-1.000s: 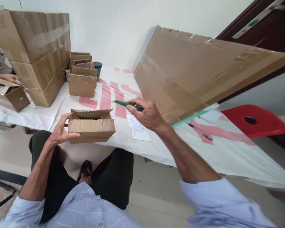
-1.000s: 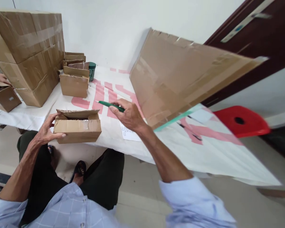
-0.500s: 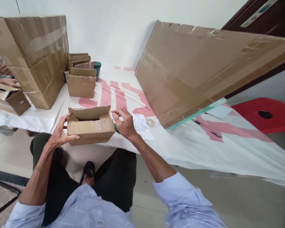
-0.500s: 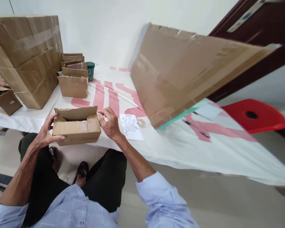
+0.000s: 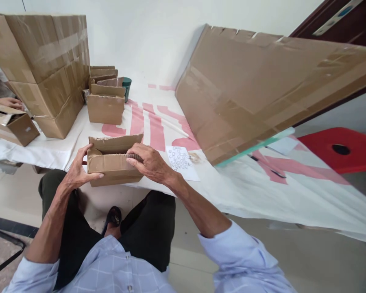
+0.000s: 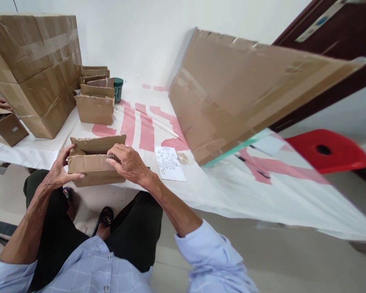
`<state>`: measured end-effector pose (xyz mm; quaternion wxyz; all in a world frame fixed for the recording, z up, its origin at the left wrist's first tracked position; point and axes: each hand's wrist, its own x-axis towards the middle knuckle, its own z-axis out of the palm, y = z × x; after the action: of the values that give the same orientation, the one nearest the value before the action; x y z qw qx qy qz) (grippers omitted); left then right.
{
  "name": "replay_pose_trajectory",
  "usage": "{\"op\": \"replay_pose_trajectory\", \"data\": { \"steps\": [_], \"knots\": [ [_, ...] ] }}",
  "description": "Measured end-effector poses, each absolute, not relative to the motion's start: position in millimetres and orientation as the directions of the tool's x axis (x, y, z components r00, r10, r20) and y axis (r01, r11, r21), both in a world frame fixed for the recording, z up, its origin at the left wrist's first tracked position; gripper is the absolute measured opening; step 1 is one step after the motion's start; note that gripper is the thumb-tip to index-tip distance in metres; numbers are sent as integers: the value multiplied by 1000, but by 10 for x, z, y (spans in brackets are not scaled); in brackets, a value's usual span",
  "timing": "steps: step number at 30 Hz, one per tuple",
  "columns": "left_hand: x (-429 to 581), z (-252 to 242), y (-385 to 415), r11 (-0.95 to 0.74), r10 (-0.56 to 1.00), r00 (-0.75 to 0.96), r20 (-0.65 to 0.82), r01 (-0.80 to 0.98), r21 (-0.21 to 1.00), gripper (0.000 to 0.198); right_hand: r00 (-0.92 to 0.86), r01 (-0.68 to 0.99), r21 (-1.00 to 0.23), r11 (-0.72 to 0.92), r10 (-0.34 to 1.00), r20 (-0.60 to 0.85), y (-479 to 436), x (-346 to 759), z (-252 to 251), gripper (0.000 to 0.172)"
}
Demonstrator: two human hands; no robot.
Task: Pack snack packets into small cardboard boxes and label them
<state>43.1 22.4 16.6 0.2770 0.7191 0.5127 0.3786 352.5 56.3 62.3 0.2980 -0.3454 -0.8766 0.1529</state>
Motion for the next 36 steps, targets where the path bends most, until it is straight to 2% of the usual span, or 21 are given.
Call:
{"op": "replay_pose_trajectory", "data": {
  "steps": [6, 16, 24, 27, 30, 33, 36],
  "knots": [
    [444, 200, 206, -314, 949, 186, 253, 539, 782, 113, -609, 528, -456, 716, 694, 384, 531, 3459, 696, 12],
    [447, 221, 189, -324, 946, 189, 263, 521, 790, 103, -600, 426, -462, 778, 625, 499, 321, 3578, 723, 16],
    [480, 274, 157, -308, 951, 181, 249, 554, 774, 99, -456, 463, -454, 761, 644, 615, 407, 3497, 624, 18],
    [463, 231, 171, -306, 952, 172, 253, 543, 782, 102, -481, 452, -495, 742, 671, 564, 365, 3507, 699, 19],
    [427, 178, 192, -334, 942, 202, 267, 527, 782, 103, -630, 432, -515, 741, 656, 416, 233, 3568, 816, 19],
    [391, 137, 202, -374, 927, 241, 287, 533, 759, 101, -758, 414, -480, 773, 585, 289, 107, 3601, 863, 21],
    [373, 112, 197, -392, 920, 254, 300, 527, 754, 102, -774, 438, -451, 778, 582, 251, 86, 3559, 811, 24]
  ]
}}
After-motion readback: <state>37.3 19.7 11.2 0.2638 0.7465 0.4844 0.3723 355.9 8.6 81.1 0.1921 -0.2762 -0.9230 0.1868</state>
